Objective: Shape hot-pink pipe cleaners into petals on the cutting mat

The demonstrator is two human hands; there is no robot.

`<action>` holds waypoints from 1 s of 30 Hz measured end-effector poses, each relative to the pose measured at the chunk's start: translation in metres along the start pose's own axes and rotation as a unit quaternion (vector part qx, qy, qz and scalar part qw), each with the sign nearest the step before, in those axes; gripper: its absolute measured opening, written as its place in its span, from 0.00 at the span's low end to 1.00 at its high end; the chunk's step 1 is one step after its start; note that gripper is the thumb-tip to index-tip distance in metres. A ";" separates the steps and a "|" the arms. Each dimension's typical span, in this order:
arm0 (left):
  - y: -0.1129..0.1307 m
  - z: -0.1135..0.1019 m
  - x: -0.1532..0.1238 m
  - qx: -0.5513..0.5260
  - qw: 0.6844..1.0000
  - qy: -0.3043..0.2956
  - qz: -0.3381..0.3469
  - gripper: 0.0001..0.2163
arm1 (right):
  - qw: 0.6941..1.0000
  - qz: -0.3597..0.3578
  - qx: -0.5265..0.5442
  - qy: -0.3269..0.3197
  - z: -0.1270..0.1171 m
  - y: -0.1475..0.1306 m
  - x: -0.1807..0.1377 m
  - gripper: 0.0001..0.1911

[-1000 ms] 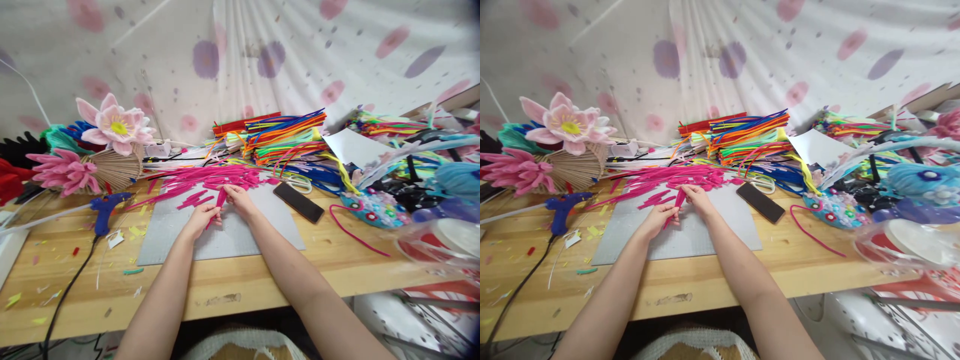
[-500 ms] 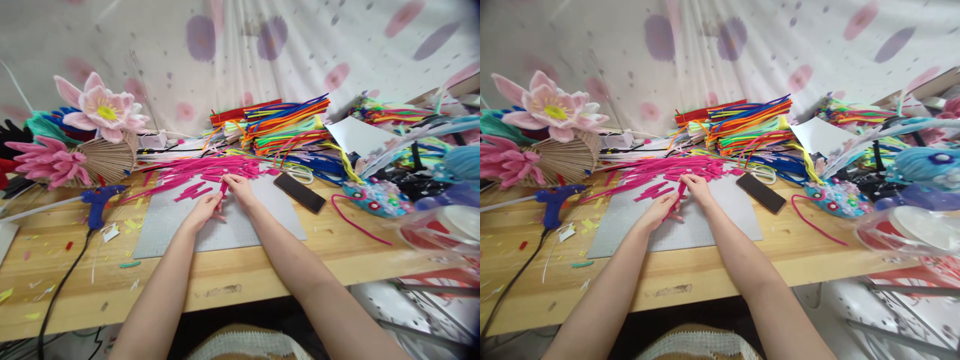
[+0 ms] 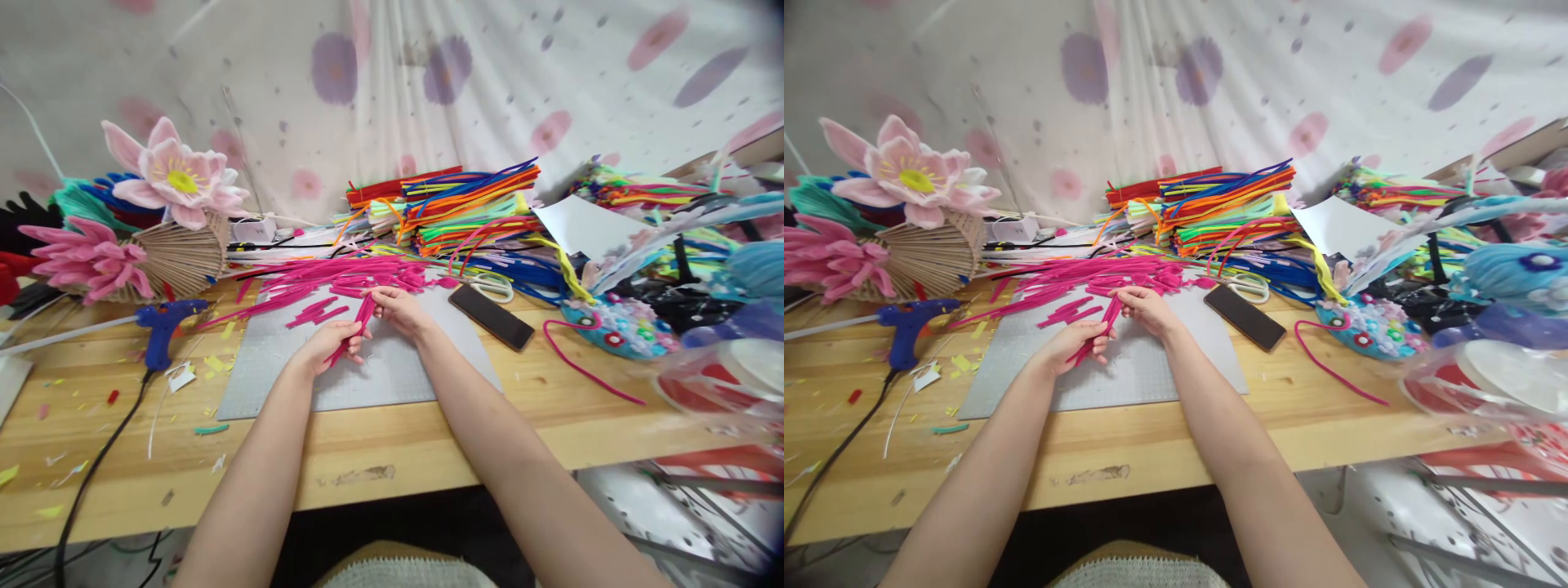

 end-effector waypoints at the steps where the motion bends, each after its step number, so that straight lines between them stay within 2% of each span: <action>1: -0.001 0.000 0.000 0.000 1.000 -0.010 -0.002 0.10 | 1.000 0.005 0.002 -0.001 0.000 0.000 0.000 0.14; 10: -0.002 0.002 -0.002 -0.014 0.997 -0.067 -0.028 0.11 | 0.999 -0.007 0.030 0.010 0.000 0.007 0.004 0.13; 14: -0.001 0.003 -0.004 -0.020 0.997 -0.064 -0.031 0.11 | 0.999 -0.012 0.035 0.024 0.001 0.009 0.007 0.14; 18: -0.001 0.005 0.000 -0.031 0.999 -0.028 -0.012 0.10 | 0.998 -0.029 0.038 0.042 0.007 0.008 0.007 0.15; 23: -0.001 0.004 0.015 -0.083 0.991 0.060 0.089 0.08 | 1.000 0.006 0.020 -0.006 0.021 0.015 0.003 0.16; 27: 0.001 0.001 0.021 -0.044 0.982 0.121 0.140 0.09 | 1.000 -0.015 -0.010 -0.002 0.021 0.017 0.006 0.17; 30: 0.005 0.001 0.018 -0.020 0.979 0.148 0.140 0.09 | 0.998 -0.040 -0.041 0.013 0.017 0.014 0.008 0.17</action>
Point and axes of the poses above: each hand's wrist, its own x-axis towards the middle knuckle, its own z-axis out of the palm, y = z × x, the point moved 2 cm from there along x, towards the middle knuckle
